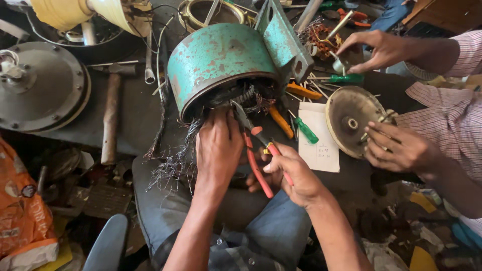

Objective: The person uses pliers to cut and pull copper wires from a teal motor housing. They repeatedly cut wire bundles and pull them out by hand, accumulating a pile of removed wires on the workbench.

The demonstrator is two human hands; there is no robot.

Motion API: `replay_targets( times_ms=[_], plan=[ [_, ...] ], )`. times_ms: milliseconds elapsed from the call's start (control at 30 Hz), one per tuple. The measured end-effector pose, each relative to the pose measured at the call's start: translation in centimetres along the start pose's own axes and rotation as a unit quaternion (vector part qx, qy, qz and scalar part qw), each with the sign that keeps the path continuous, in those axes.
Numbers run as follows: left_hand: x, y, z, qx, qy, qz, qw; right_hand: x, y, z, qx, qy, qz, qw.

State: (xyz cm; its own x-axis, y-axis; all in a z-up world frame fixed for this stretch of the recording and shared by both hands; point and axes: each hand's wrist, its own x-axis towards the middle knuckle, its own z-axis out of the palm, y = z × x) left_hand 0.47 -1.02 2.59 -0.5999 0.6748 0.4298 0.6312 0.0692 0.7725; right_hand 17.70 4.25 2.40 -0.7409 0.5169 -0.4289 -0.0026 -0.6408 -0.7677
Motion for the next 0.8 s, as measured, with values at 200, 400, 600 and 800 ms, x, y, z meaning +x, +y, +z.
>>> replay_targets(
  times_ms=[200,400,600,800],
  plan=[
    [0.1,0.0,-0.1,-0.012,0.004,0.017,1.000,-0.3,0.8,0.9,0.049,0.028,0.012,0.998],
    [0.0,0.0,-0.1,-0.012,-0.012,-0.009,1.000,-0.2,1.9,3.1,-0.379,0.108,-0.195,0.898],
    [0.1,0.3,-0.2,-0.001,-0.012,-0.014,1.000,-0.7,0.7,3.8,-0.545,0.131,-0.223,0.798],
    [0.6,0.8,-0.4,0.005,-0.015,-0.019,1.000,-0.7,-1.1,1.6,-0.158,0.015,0.001,0.987]
  ],
)
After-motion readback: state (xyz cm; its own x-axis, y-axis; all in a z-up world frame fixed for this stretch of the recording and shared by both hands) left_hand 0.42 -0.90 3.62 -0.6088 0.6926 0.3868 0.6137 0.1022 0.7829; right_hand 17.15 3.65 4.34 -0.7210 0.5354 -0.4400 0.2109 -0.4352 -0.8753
